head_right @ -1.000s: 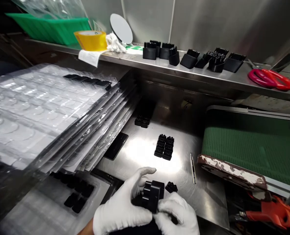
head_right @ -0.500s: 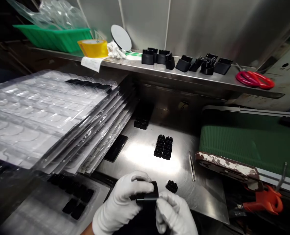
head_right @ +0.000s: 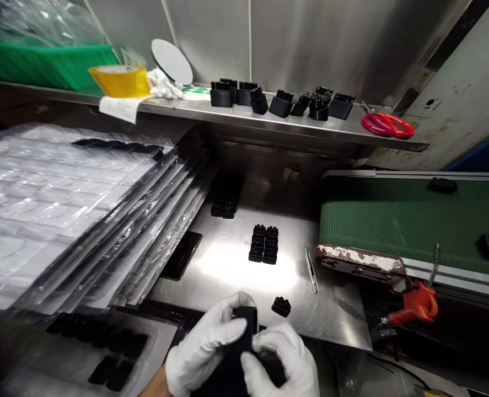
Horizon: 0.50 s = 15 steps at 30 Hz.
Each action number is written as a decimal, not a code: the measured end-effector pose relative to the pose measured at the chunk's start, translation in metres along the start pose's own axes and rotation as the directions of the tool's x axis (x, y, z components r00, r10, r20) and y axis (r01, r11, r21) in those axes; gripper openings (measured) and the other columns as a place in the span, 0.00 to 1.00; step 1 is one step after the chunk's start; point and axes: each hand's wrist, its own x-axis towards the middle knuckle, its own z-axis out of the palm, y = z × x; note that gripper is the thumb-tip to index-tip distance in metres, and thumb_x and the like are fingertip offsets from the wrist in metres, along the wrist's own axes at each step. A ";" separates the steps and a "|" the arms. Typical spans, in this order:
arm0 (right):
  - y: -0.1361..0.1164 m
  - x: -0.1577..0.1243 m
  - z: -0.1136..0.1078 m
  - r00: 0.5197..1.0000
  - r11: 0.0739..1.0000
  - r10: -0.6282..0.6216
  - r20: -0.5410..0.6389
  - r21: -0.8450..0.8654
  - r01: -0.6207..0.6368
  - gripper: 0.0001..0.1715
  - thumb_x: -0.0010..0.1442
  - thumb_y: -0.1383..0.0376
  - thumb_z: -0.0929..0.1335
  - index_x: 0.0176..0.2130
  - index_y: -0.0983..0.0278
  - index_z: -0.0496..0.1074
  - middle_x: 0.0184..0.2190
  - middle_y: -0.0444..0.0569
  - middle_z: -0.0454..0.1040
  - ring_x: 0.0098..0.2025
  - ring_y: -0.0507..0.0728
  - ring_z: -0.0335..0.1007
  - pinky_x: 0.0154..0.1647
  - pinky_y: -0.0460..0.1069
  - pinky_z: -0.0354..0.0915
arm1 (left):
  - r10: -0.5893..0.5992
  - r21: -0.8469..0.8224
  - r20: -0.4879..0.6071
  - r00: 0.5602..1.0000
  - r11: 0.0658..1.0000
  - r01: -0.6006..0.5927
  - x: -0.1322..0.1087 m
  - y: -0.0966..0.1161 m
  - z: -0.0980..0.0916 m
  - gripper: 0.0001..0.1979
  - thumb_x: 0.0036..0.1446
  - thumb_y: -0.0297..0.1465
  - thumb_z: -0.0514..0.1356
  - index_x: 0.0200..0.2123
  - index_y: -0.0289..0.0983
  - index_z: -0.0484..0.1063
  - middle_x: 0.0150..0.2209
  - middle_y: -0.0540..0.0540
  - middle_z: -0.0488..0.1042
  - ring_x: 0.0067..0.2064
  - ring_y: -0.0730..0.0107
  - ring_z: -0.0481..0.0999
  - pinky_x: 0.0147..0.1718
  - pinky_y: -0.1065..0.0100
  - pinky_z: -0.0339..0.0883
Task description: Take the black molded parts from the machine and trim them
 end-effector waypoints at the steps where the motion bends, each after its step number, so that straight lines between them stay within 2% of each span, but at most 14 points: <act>1: 0.004 0.000 -0.002 0.989 0.987 -0.150 -0.006 -0.066 0.149 0.12 0.55 0.60 0.73 0.40 0.58 0.74 0.38 0.46 0.75 0.41 0.56 0.72 0.43 0.47 0.69 | -0.014 -0.091 0.064 0.998 0.996 0.020 0.002 -0.004 0.000 0.16 0.52 0.34 0.69 0.39 0.31 0.71 0.33 0.46 0.71 0.35 0.72 0.70 0.38 0.71 0.63; 3: 0.011 0.002 -0.007 0.942 0.929 -0.329 0.062 -0.159 0.335 0.35 0.54 0.56 0.74 0.58 0.57 0.65 0.53 0.51 0.72 0.56 0.61 0.69 0.57 0.52 0.67 | -0.023 -0.208 0.176 0.984 0.976 0.060 0.003 -0.013 -0.001 0.19 0.52 0.38 0.69 0.40 0.29 0.71 0.31 0.43 0.72 0.32 0.70 0.71 0.34 0.71 0.62; 4: 0.014 0.004 -0.009 0.929 0.914 -0.350 0.119 -0.175 0.366 0.43 0.53 0.53 0.74 0.63 0.56 0.58 0.58 0.52 0.69 0.59 0.63 0.66 0.60 0.54 0.65 | -0.023 -0.232 0.211 0.977 0.970 0.073 0.004 -0.019 -0.001 0.21 0.51 0.40 0.69 0.40 0.28 0.72 0.30 0.42 0.72 0.30 0.70 0.71 0.31 0.71 0.61; 5: 0.015 0.005 -0.010 0.921 0.912 -0.351 0.169 -0.164 0.377 0.47 0.54 0.51 0.74 0.65 0.55 0.54 0.59 0.53 0.67 0.60 0.63 0.65 0.60 0.54 0.65 | -0.023 -0.249 0.232 0.972 0.965 0.082 0.004 -0.024 -0.001 0.23 0.50 0.42 0.69 0.39 0.27 0.72 0.28 0.42 0.72 0.29 0.69 0.71 0.29 0.72 0.59; 7: 0.017 0.007 -0.012 0.914 0.921 -0.348 0.207 -0.107 0.374 0.49 0.54 0.49 0.73 0.66 0.53 0.52 0.60 0.51 0.67 0.60 0.62 0.65 0.61 0.54 0.65 | -0.038 -0.285 0.250 0.968 0.952 0.111 0.003 -0.035 -0.004 0.25 0.48 0.44 0.70 0.36 0.26 0.73 0.26 0.42 0.71 0.27 0.69 0.70 0.28 0.71 0.59; 10: 0.015 0.009 -0.011 0.916 0.929 -0.353 0.192 -0.048 0.368 0.49 0.52 0.46 0.73 0.65 0.50 0.54 0.58 0.48 0.69 0.59 0.59 0.66 0.61 0.50 0.65 | -0.062 -0.342 0.264 0.963 0.927 0.154 0.005 -0.045 -0.009 0.26 0.45 0.44 0.72 0.35 0.25 0.74 0.25 0.43 0.69 0.27 0.70 0.70 0.29 0.71 0.59; 15: 0.007 0.010 -0.009 0.912 0.921 -0.371 0.178 -0.053 0.385 0.48 0.51 0.48 0.75 0.64 0.51 0.57 0.58 0.45 0.70 0.59 0.56 0.66 0.61 0.46 0.62 | -0.072 -0.361 0.292 0.954 0.915 0.180 0.009 -0.046 -0.013 0.26 0.45 0.42 0.72 0.36 0.24 0.74 0.26 0.42 0.70 0.28 0.69 0.71 0.31 0.70 0.62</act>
